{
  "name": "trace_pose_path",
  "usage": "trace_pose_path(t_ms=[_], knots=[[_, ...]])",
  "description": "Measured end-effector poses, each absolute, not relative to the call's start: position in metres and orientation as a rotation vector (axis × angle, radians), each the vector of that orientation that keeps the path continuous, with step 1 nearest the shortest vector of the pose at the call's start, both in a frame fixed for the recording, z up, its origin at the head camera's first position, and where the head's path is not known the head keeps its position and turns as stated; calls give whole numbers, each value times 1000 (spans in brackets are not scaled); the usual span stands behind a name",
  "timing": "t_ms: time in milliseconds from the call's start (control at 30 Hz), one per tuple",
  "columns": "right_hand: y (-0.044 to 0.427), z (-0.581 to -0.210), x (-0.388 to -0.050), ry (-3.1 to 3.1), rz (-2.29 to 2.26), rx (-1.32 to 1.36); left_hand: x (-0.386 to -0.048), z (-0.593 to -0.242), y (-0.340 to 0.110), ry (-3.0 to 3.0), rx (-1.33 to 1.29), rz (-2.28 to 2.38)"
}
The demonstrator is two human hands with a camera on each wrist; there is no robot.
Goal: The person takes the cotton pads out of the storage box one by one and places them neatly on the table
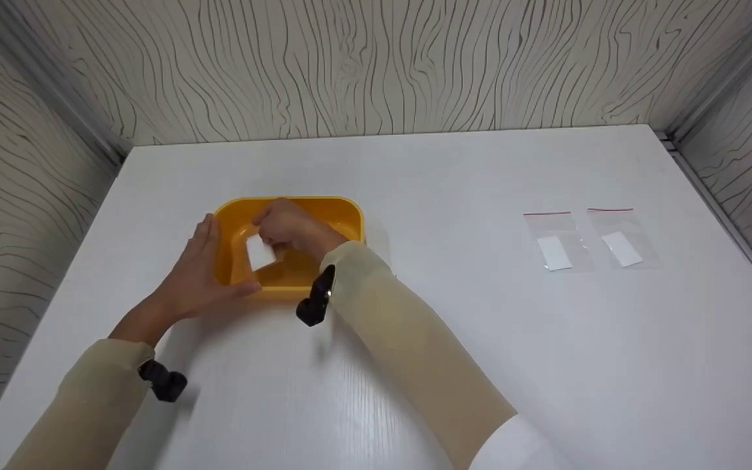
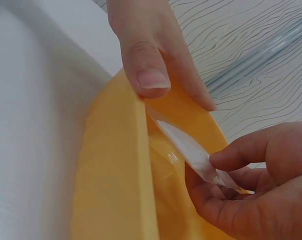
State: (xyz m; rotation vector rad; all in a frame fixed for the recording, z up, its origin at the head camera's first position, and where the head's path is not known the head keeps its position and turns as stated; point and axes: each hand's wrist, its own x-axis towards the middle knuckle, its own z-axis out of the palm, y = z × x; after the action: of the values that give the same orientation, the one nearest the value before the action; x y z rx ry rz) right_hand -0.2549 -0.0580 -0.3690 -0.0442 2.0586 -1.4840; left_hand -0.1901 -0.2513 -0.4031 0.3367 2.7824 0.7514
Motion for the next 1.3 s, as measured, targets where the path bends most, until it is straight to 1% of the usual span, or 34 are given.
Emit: trace_pose_path(t_ms=[500,733,1300], knots=[[-51,-358,-258,2059,-1463,-40,-189,-403,-252,2784,364,786],[-40,-352,-261,2019,-1509,-119,-189,-404,-252,2792,373,774],[-16,-345,-261,2044,-1397,-240,-188,-402,-252,2791,359,762]])
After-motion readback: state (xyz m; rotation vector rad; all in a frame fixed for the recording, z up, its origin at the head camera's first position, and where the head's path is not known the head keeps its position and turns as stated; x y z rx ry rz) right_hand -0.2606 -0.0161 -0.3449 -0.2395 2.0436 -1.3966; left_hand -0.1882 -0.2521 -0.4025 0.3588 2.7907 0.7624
